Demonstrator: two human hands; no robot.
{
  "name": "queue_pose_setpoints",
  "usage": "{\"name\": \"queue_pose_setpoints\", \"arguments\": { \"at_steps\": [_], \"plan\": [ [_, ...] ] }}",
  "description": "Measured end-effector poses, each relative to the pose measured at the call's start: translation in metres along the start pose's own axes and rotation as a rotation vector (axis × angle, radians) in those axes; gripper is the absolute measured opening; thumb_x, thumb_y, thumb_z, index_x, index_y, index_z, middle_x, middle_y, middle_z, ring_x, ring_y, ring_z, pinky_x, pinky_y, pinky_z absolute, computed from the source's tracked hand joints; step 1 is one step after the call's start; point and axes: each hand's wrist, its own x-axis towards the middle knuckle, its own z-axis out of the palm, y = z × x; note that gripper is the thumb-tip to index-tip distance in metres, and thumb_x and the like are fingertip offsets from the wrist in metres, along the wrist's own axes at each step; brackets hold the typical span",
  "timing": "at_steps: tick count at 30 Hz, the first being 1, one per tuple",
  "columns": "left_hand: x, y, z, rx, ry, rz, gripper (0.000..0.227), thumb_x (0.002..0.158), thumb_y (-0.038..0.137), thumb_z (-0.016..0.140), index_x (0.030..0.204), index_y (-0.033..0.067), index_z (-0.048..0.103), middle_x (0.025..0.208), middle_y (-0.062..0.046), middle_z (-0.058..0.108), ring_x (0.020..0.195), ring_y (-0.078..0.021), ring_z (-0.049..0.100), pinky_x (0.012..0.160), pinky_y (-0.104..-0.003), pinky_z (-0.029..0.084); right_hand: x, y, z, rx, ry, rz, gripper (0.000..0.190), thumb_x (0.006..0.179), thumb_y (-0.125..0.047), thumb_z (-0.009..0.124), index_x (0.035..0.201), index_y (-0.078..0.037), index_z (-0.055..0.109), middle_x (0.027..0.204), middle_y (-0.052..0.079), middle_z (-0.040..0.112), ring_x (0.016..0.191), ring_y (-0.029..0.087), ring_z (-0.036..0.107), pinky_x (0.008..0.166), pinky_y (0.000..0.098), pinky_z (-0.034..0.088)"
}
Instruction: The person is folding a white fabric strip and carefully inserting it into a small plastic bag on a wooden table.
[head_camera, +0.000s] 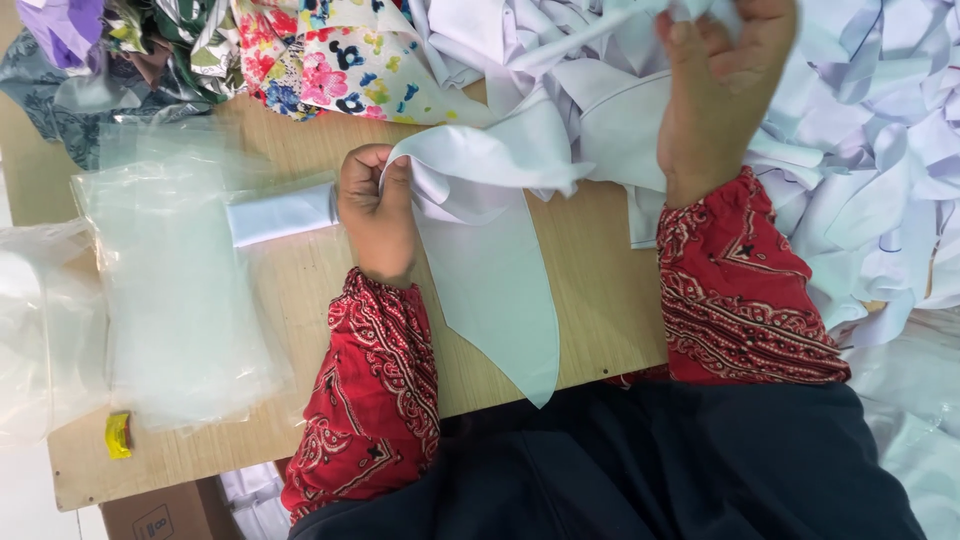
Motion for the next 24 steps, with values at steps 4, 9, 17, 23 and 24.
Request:
{"name": "queue_pose_setpoints", "arguments": {
  "at_steps": [4,9,17,23,24],
  "plan": [
    [-0.003,0.000,0.001,-0.030,0.005,-0.006,0.005,0.099,0.013,0.062,0.104,0.0111,0.064,0.092,0.000,0.067,0.085,-0.0100,0.062,0.078,-0.025,0.051,-0.003,-0.013,-0.007,-0.191,0.143,0.065,0.045,0.113,0.005,0.070,0.142,-0.019,0.044,0.148,0.005,0.047,0.115,0.036,0.071,0.088,0.0480,0.067],
    [-0.008,0.002,0.005,0.002,-0.085,0.069,0.004,0.100,0.012,0.063,0.104,0.0111,0.062,0.096,0.000,0.065,0.086,-0.0107,0.062,0.077,-0.025,0.052,-0.019,-0.042,0.038,-0.456,-0.342,-0.095,0.024,0.100,0.014,0.060,0.120,0.002,0.058,0.120,0.018,0.055,0.093,0.026,0.055,0.079,0.0326,0.051],
    [-0.016,0.030,0.028,0.114,-0.186,0.794,0.008,0.092,0.003,0.071,0.099,0.0044,0.074,0.086,-0.008,0.070,0.075,-0.0276,0.066,0.076,-0.043,0.056,-0.061,-0.018,0.064,-0.343,-0.885,0.054,0.023,0.094,-0.008,0.071,0.110,0.004,0.060,0.091,0.018,0.056,0.075,0.036,0.061,0.063,0.0421,0.054],
    [-0.014,0.027,0.015,0.192,-0.206,0.783,0.016,0.101,0.012,0.064,0.114,0.0030,0.064,0.103,-0.013,0.065,0.093,-0.0319,0.066,0.085,-0.045,0.056,-0.035,-0.028,0.046,-0.252,-0.355,0.323,0.015,0.093,-0.001,0.064,0.107,-0.006,0.064,0.072,0.010,0.057,0.059,0.020,0.059,0.054,0.0303,0.050],
    [-0.015,0.026,0.012,0.240,-0.232,0.716,0.016,0.105,0.013,0.059,0.118,0.0036,0.059,0.109,-0.016,0.062,0.098,-0.0329,0.065,0.087,-0.045,0.056,-0.023,-0.039,0.044,-0.227,-0.165,0.418,0.018,0.092,0.006,0.056,0.107,-0.004,0.058,0.068,0.016,0.062,0.052,0.024,0.064,0.047,0.0318,0.052]
  ]
}}
